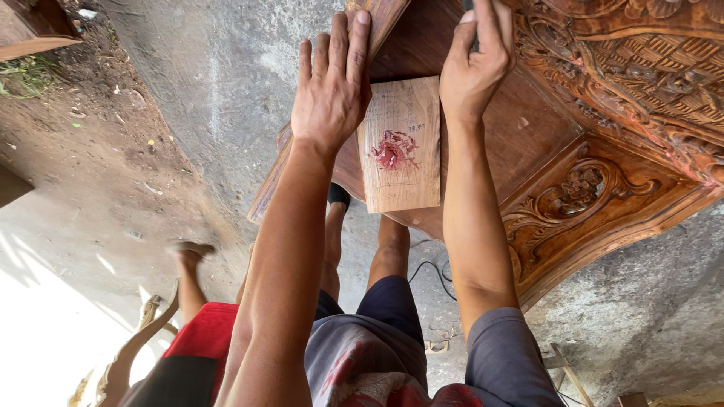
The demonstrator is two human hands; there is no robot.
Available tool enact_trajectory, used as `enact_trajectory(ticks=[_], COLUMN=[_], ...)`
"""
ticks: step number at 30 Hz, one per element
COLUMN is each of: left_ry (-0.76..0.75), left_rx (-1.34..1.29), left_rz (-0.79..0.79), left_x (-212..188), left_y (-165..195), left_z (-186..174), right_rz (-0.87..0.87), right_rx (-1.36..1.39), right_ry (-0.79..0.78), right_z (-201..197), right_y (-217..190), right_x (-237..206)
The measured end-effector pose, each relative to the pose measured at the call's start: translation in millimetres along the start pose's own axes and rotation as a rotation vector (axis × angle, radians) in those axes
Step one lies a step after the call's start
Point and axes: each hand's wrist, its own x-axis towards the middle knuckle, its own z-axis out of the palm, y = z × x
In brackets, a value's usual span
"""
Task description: The person sits on the floor next to a carved wooden chair and uses a small knife to press red filler into the carved details of the furniture. They scrape excess filler onto a wooden board, reposition around the chair, and continue filling carved areas on different sides.
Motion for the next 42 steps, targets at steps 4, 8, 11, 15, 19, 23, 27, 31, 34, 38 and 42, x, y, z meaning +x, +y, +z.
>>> enact_trajectory(ticks=[4,8,11,15,19,23,27,31,34,38,42], left_ry=[0.023,0.051,0.037,0.03,0.024,0.037,0.017,0.005,-0.002,0.003,0.004], left_rx=[0.013,0.03,0.035,0.014,0.007,0.024,0.009,0.009,0.008,0.011,0.001], left_rz=[0.017,0.02,0.026,0.018,0.025,0.018,0.014,0.005,0.007,0.001,-0.001], left_x=[-0.7,-0.7,-0.1,0.2,-0.3,-1.5,-1.8,-1.5,-2.9,-2.1,-1.1], left_y=[-0.3,-0.1,0.0,-0.3,-2.1,-2.0,-1.8,-1.8,-1.8,-1.3,-0.5], left_z=[1.1,2.2,1.6,0.8,2.5,5.6,5.9,4.5,2.8,1.4,0.2], right_rz=[0.176,0.204,0.25,0.267,0.326,0.305,0.307,0.163,0.15,0.089,0.027], right_rx=[0.191,0.295,0.386,0.507,0.521,0.453,0.509,0.396,0.279,0.057,-0.003], right_ry=[0.077,0.001,0.061,0.099,0.107,0.075,0.088,0.038,0.13,0.186,0.192], right_z=[11.9,21.6,29.1,47.1,68.1,70.4,64.9,53.5,38.9,31.4,29.9], right_y=[-0.8,1.9,6.8,20.6,34.6,43.6,44.1,34.3,24.6,22.1,22.3], right_x=[-5.0,-12.1,-20.0,-24.1,-26.1,-29.6,-25.9,-24.9,-30.3,-22.6,-15.4])
